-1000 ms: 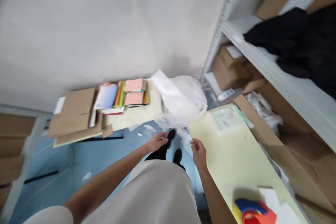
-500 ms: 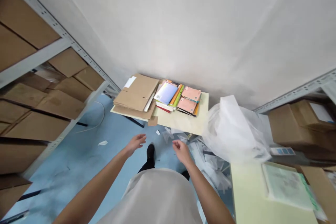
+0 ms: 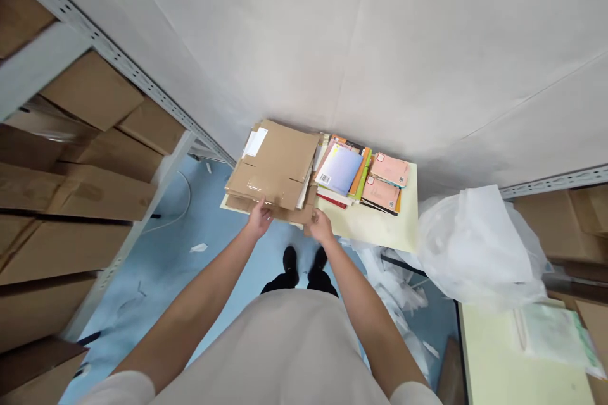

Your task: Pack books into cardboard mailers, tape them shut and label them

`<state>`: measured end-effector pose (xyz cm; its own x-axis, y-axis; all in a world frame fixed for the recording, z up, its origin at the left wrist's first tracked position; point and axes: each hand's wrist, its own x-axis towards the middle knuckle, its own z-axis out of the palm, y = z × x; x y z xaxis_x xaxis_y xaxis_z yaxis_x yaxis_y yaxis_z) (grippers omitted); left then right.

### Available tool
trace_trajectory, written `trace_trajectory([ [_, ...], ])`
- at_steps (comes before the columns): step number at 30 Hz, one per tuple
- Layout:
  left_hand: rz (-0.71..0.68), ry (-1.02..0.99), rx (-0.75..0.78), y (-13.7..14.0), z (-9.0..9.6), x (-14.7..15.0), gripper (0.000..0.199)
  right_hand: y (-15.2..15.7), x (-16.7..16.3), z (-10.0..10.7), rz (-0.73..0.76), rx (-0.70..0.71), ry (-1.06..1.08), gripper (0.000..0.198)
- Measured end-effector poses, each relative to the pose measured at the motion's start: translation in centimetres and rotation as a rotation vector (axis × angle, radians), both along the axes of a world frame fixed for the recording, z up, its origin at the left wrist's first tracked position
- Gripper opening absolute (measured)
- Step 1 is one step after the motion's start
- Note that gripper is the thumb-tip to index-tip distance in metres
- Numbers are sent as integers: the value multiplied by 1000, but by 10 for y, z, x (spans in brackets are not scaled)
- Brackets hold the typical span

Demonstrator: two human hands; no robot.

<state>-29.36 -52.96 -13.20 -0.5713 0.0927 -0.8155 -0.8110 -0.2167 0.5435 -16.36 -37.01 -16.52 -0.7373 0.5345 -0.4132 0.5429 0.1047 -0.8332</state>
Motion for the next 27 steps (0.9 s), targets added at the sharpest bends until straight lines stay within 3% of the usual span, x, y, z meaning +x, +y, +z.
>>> trace_trajectory([
  [5,108,5,171,28,-1,-15,33,10,-33,-16,-43,-52,-26,44],
  [14,251,-92,170,64,9,-19,35,17,-56,-30,-76,-19,-73,34],
  [22,304,-80,-105,62,-12,-22,41,2,-61,-29,-85,25,-158,38],
  [27,252,-98,-43,49,-11,-42,45,-14,-69,-20,-118,76,-234,33],
])
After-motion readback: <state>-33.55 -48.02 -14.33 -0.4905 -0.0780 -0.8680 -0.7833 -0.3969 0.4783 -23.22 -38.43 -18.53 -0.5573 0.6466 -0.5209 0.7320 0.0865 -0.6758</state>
